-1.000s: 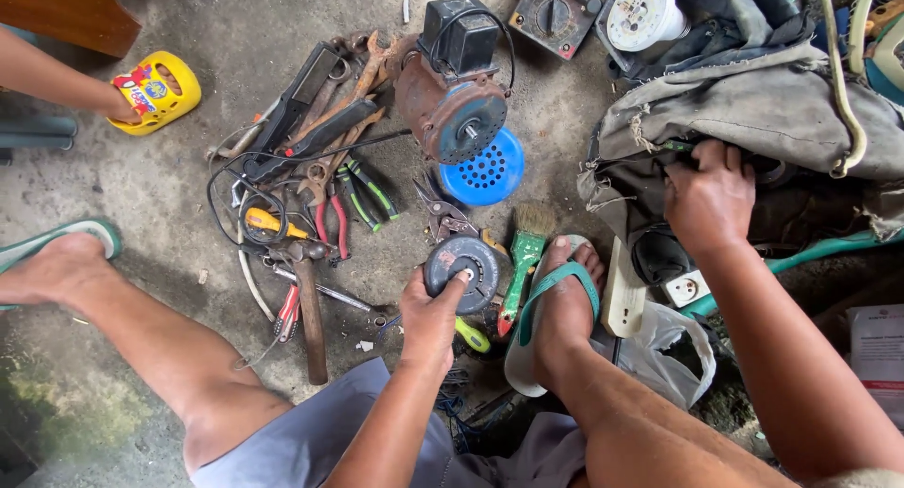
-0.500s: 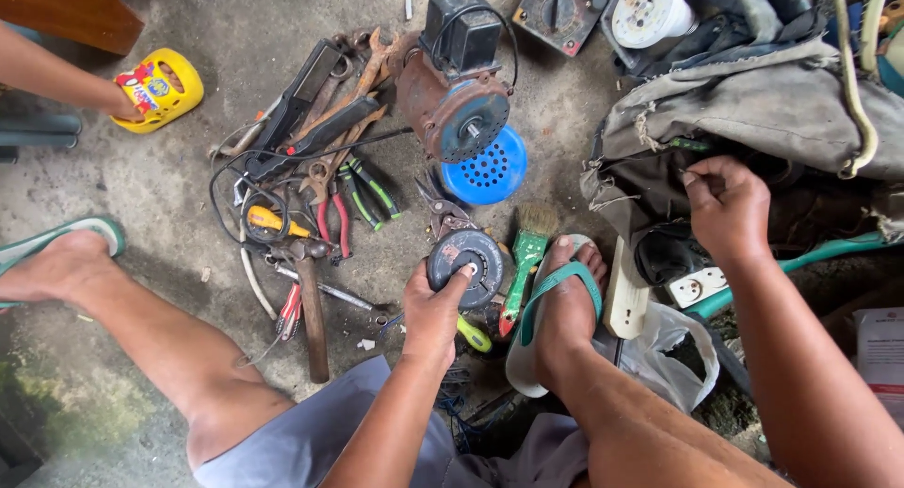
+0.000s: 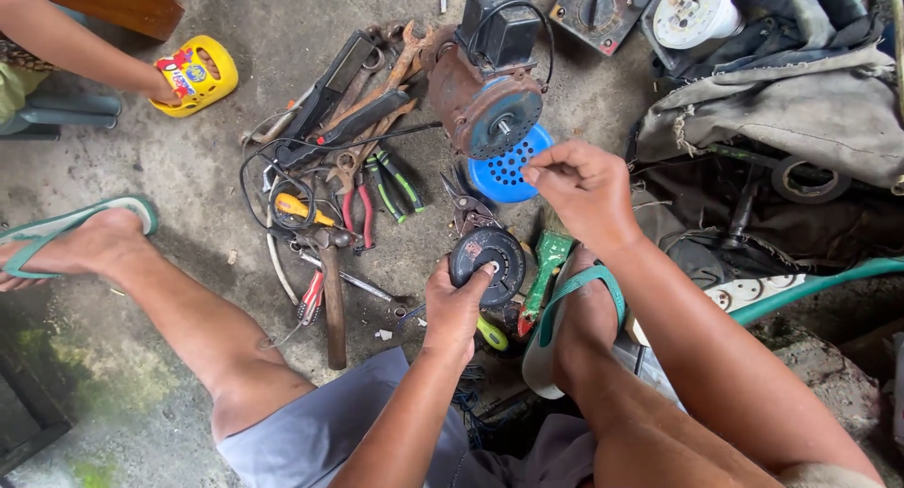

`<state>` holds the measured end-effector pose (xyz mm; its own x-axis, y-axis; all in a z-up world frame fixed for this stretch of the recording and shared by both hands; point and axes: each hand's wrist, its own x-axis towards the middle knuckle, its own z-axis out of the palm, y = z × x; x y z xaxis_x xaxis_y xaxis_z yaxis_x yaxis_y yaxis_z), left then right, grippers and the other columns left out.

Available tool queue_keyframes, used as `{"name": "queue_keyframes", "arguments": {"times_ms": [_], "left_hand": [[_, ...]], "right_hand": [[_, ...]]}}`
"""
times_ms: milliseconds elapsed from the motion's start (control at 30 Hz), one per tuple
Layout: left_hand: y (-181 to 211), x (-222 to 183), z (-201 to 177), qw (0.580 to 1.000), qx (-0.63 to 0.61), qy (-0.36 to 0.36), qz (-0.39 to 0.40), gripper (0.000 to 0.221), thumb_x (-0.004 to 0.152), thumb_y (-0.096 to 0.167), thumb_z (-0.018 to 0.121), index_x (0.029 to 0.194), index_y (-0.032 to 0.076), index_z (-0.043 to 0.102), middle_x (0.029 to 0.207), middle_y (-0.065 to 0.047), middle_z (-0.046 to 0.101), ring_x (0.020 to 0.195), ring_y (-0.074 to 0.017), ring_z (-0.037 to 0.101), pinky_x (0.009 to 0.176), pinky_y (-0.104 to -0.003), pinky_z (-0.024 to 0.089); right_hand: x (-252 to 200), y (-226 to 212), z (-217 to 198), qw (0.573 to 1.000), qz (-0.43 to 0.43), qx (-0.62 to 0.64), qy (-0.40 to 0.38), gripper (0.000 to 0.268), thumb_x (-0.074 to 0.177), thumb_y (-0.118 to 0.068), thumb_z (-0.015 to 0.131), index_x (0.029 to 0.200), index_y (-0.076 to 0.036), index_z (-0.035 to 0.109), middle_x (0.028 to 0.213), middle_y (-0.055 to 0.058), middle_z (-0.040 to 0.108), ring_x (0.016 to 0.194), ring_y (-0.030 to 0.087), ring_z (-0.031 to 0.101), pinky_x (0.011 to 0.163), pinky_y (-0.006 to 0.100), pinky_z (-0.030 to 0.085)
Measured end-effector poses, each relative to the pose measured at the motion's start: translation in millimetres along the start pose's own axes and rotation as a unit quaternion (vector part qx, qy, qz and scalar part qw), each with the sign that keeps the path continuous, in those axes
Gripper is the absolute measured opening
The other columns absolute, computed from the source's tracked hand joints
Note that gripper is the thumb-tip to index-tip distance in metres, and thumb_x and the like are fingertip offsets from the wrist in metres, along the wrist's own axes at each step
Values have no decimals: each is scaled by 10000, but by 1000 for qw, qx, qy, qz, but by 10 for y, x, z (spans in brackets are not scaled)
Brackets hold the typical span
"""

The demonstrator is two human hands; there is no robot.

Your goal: The person is inspecting, cleaning, and reassembling components of a water pump motor while sitting on the floor.

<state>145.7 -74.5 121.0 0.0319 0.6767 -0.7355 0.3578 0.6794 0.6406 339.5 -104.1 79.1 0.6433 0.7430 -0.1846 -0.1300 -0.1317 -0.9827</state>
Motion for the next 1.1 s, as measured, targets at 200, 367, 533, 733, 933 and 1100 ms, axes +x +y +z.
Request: {"name": "queue_keyframes", "arguments": {"times_ms": [200,367,533,733,933,1100], "left_hand": [[36,5,-147,1000,6,2,-10,295,776,130,842,1023,18,726,840,-143,660,793,-231,645,678,-369,525],[-71,70,-246,1000,10,12,-14,300,777,138,842,1032,29,727,832,-132,643,767,-218,629,627,-363,543],[-80,71,-274,1000,-3,17,-26,300,764,106,843,1028,19,730,822,-149,655,744,-223,639,626,-368,562],[-42,86,-270,1000,0,15,-14,286,755,93,845,1014,24,745,827,-149,670,758,-220,645,651,-363,565],[80,5,-254,1000,4,22,-12,286,737,90,840,997,19,744,817,-155,675,747,-216,643,637,-358,551],[84,-14,-258,999,-1,21,-24,286,744,101,837,1000,18,740,819,-153,669,741,-222,636,628,-365,559]], "right_hand": [[100,118,231,1000,5,22,14,116,897,91,703,972,15,745,770,102,703,693,37,605,618,182,524],[120,110,293,999,15,16,23,109,907,91,699,986,26,737,800,138,723,737,70,653,674,207,569],[163,146,309,999,29,9,39,82,919,70,708,992,34,718,806,146,727,760,95,694,715,233,601],[247,128,332,999,34,-2,31,115,913,84,694,999,13,720,837,165,734,766,118,714,730,253,637],[259,154,346,999,23,-1,37,116,929,96,678,1031,44,695,908,203,743,836,153,738,794,304,643],[194,135,392,998,22,-23,60,95,959,58,677,1053,48,669,907,194,728,817,156,725,781,301,649]]}}
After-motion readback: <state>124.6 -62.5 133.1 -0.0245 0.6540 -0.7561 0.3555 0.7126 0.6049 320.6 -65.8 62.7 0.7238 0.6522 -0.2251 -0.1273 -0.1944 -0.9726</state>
